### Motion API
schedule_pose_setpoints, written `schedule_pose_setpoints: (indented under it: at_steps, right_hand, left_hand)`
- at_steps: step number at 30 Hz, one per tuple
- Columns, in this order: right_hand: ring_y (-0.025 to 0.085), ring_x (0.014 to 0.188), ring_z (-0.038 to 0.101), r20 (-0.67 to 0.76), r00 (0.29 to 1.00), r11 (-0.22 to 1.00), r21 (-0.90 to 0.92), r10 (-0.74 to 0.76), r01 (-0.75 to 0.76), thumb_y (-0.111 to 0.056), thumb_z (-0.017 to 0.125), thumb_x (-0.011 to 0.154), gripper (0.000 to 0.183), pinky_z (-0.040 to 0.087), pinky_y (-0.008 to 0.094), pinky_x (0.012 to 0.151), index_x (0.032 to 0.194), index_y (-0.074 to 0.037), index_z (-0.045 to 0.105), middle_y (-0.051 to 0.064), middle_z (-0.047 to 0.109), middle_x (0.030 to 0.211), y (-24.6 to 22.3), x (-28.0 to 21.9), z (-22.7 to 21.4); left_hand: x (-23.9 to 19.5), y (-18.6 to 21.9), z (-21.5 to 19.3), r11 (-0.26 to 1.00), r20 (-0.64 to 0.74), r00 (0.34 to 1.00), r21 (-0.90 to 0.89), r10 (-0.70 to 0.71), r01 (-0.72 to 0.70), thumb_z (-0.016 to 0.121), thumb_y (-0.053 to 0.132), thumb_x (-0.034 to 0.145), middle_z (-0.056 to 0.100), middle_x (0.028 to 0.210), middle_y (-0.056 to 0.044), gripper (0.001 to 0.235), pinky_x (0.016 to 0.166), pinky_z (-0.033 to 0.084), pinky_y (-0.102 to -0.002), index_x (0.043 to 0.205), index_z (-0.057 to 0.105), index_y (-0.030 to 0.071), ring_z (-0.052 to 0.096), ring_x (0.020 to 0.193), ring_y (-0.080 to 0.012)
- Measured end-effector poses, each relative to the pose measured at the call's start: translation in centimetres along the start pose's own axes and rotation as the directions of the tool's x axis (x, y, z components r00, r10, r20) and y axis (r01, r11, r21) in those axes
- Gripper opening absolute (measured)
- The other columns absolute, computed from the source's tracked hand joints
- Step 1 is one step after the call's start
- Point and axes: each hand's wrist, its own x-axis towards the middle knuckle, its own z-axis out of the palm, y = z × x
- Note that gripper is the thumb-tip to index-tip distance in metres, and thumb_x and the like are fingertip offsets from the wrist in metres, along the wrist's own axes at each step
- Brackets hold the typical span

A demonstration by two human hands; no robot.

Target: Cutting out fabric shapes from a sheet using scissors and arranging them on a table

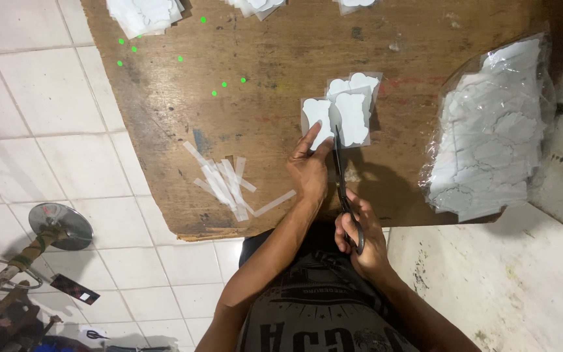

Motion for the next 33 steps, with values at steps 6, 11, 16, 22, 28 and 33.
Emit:
schedule_pose_setpoints:
  at_steps: [6,11,16,22,28,33]
  right_hand:
    - [0.02,0.037,0.05,-0.022,0.999,0.999,0.027,-0.032,0.033,-0.02,0.064,0.097,0.052,0.032,0.024,0.033,0.144,-0.002,0.048,0.015,0.052,0.065,1.6,0.3,-0.4]
    - [0.019,0.034,0.05,-0.051,0.996,0.997,-0.026,-0.077,0.076,-0.013,0.065,0.096,0.052,0.033,0.023,0.031,0.143,0.001,0.049,0.014,0.053,0.063,0.9,-0.2,0.4]
    - [0.019,0.032,0.049,-0.071,0.991,0.993,-0.042,-0.11,0.108,-0.008,0.065,0.094,0.052,0.033,0.024,0.029,0.144,0.001,0.05,0.014,0.051,0.062,2.3,0.2,-0.4]
    - [0.019,0.03,0.051,-0.064,0.993,0.995,-0.007,-0.098,0.098,-0.01,0.066,0.095,0.052,0.032,0.022,0.024,0.144,-0.001,0.051,0.015,0.051,0.062,1.7,1.3,-0.2]
    - [0.02,0.032,0.054,0.011,0.994,0.989,-0.101,-0.106,0.106,-0.012,0.066,0.096,0.052,0.036,0.023,0.022,0.144,0.0,0.049,0.016,0.052,0.063,1.0,2.4,-0.3]
    - [0.017,0.033,0.052,-0.047,0.993,0.994,-0.02,-0.105,0.104,-0.011,0.067,0.095,0.051,0.034,0.02,0.023,0.143,0.0,0.051,0.014,0.051,0.064,0.1,2.8,0.6]
  left_hand:
    - [0.1,-0.5,0.1,1.0,-0.006,1.0,0.014,0.018,-0.018,0.083,0.006,0.078,0.067,0.106,-0.009,0.046,0.098,0.051,-0.036,0.122,0.074,0.01,0.058,0.115,-0.0152]
    - [-0.3,0.5,0.1,1.0,-0.007,1.0,0.02,0.007,-0.007,0.084,0.006,0.077,0.068,0.107,-0.01,0.045,0.098,0.051,-0.036,0.122,0.074,0.011,0.06,0.114,-0.0161]
    - [-0.4,0.5,0.4,1.0,-0.007,1.0,0.009,-0.005,0.006,0.084,0.005,0.075,0.068,0.108,-0.01,0.047,0.097,0.051,-0.034,0.121,0.074,0.01,0.061,0.113,-0.0161]
    - [-0.6,0.8,0.3,1.0,-0.001,1.0,-0.012,-0.007,0.007,0.083,0.004,0.076,0.068,0.11,-0.011,0.047,0.098,0.051,-0.035,0.122,0.073,0.007,0.06,0.115,-0.0163]
    - [-1.1,1.9,0.2,0.999,0.004,1.0,0.034,-0.015,0.015,0.082,0.004,0.076,0.069,0.106,-0.011,0.047,0.095,0.051,-0.036,0.122,0.073,0.006,0.061,0.108,-0.0157]
    - [-1.3,2.1,0.3,0.998,0.005,1.0,0.055,-0.016,0.016,0.083,0.005,0.074,0.069,0.104,-0.011,0.047,0.098,0.05,-0.035,0.121,0.074,0.008,0.063,0.107,-0.0167]
